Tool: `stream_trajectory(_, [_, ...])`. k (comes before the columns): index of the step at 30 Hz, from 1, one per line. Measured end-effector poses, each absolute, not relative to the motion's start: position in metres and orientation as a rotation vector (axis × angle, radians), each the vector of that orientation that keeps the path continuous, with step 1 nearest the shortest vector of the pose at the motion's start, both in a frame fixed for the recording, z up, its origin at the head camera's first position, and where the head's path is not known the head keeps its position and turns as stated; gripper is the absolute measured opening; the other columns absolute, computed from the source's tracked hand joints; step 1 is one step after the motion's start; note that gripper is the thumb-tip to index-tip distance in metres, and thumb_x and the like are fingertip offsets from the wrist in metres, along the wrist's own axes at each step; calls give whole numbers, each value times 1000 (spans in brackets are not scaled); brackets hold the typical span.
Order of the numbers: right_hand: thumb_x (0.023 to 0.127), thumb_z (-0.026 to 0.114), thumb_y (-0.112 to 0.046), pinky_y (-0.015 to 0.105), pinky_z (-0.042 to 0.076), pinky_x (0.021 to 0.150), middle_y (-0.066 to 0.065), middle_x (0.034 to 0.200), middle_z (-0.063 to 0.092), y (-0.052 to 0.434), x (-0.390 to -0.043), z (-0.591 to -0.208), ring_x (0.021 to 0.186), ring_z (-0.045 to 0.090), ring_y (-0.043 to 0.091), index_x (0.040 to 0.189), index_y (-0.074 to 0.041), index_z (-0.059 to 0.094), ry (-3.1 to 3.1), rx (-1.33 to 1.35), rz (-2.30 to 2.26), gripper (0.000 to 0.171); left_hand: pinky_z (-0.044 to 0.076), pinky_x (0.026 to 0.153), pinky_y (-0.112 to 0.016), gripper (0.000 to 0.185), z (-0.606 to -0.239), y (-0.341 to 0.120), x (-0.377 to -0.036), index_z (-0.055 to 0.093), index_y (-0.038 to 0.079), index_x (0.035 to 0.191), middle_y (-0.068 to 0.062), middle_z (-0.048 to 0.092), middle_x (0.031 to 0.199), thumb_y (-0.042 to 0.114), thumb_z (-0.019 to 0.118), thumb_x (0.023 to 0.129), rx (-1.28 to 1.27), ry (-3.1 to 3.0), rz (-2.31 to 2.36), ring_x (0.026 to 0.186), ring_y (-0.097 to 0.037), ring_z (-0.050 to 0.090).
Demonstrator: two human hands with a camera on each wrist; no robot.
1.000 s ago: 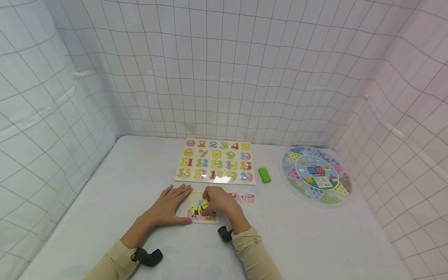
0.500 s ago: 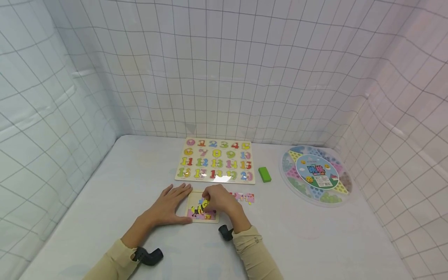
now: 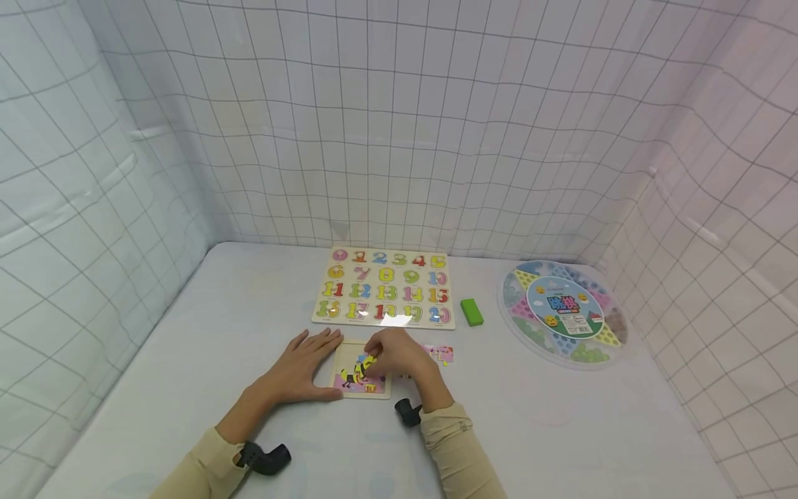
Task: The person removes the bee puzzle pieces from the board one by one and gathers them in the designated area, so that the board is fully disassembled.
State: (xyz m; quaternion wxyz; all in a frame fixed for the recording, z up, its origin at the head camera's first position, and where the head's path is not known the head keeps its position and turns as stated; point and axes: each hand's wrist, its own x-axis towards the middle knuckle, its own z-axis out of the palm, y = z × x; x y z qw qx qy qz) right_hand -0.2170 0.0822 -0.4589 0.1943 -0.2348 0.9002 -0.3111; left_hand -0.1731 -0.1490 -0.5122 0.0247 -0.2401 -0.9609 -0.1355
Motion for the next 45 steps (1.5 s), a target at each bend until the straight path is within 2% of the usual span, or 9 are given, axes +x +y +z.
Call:
stream_trajectory(27, [64,83,-22,20,49,65,-6,81,65,93,-214,-459,72,57,6,95,-13,69,2492,-703,-923,35,12,113,-49,106,-515,-143,-172,29,19,145,3,28,151,85,43,64,-756,-2973,-433,140,-20,23])
stream_trajectory(36, [66,82,-20,21,49,59,-3,79,66,116,-214,-453,67,57,7,98,-10,69,2550,-734,-933,36,12,113,-50,105,-508,-146,-171,30,18,144,2,29,150,84,45,64,-741,-2971,-427,139,-21,25])
stream_trajectory(45, [67,80,-15,21,48,59,-3,79,63,150,-212,-453,68,55,8,98,-6,68,2606,-693,-893,35,12,113,-50,106,-511,-148,-172,29,19,145,1,29,150,86,42,64,-730,-2980,-413,140,-20,24])
